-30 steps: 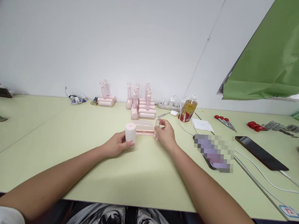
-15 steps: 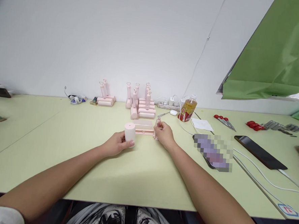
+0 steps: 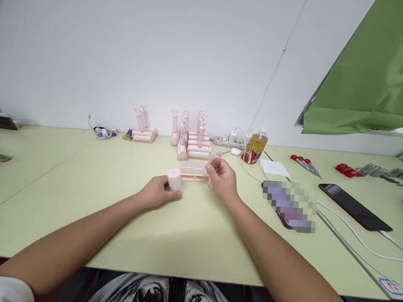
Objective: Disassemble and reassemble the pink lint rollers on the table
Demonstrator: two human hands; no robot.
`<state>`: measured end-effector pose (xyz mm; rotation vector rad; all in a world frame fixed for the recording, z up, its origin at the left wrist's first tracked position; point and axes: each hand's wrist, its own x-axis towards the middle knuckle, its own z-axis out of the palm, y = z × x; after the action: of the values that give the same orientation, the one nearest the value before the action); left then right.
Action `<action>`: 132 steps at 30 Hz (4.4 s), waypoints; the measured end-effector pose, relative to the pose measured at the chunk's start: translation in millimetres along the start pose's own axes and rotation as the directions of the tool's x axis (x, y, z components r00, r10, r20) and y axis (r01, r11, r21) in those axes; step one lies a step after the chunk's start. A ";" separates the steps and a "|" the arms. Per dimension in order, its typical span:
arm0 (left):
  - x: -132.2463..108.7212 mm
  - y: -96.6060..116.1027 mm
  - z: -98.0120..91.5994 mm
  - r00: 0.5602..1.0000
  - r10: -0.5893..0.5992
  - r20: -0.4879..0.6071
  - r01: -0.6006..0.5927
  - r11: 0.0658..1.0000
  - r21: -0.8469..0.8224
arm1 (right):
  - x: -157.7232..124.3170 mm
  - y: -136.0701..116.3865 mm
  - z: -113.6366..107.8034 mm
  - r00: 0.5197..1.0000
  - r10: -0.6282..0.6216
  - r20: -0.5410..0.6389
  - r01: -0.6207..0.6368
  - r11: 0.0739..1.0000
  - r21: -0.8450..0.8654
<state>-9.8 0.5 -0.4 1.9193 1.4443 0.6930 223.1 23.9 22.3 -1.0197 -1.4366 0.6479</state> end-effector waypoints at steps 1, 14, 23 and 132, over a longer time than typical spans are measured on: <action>-0.1 0.4 -0.3 1.000 0.000 -0.004 0.000 1.000 0.012 | -2.2 -0.3 1.8 0.999 0.016 0.033 -0.016 1.000 0.007; -1.4 6.1 -4.9 0.994 -0.039 -0.097 0.057 0.982 0.181 | -14.6 8.5 11.3 0.950 0.088 0.300 -0.092 0.996 -0.001; -6.8 13.0 -5.6 0.962 0.164 -0.217 -0.122 0.973 0.194 | -15.2 3.4 10.8 0.964 0.074 0.254 -0.092 0.994 0.060; -13.8 18.5 -32.2 0.679 0.643 -0.353 -0.578 0.766 0.282 | -14.5 -24.7 -9.6 0.845 -0.361 0.394 0.422 0.903 -0.077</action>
<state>-25.1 -11.0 34.3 2.5167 1.0695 1.4395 226.0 -1.8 38.0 -0.7059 -1.9953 0.4379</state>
